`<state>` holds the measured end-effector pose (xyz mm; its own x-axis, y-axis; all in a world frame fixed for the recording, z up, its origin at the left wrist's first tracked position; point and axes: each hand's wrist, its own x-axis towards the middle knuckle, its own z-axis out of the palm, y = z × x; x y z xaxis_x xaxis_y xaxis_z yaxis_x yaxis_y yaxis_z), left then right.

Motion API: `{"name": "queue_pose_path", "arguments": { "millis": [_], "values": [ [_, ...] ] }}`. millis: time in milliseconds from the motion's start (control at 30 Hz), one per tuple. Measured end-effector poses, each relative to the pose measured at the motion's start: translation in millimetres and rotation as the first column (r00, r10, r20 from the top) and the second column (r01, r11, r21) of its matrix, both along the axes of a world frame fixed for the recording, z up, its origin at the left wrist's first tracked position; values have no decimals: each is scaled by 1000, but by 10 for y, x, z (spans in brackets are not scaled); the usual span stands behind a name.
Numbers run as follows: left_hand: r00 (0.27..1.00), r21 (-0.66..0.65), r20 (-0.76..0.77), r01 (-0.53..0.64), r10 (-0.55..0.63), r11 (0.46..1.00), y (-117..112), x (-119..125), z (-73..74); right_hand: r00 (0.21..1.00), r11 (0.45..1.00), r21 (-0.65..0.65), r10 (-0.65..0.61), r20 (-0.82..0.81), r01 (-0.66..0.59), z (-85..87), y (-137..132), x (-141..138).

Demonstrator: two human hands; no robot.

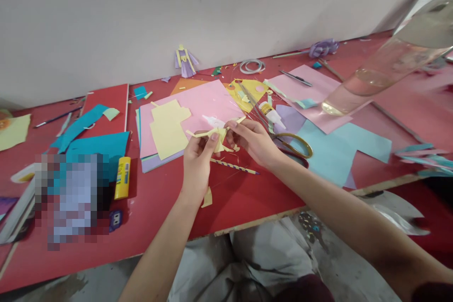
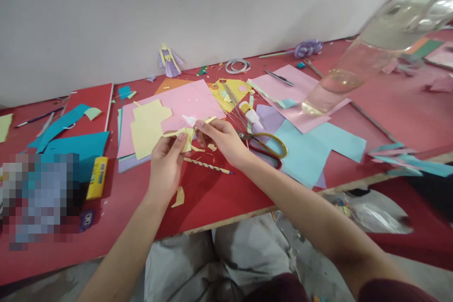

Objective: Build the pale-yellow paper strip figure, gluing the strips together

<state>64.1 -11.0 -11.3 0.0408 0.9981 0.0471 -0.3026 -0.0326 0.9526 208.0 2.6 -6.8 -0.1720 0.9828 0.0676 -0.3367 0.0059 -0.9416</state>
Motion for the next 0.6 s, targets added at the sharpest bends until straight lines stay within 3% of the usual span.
{"name": "queue_pose_path", "arguments": {
  "millis": [600],
  "values": [
    [994,-56,-19,110,-111,992,-7,-34,40,987,995,-17,-95,127,98,18,-3,-25]
  ]
}}
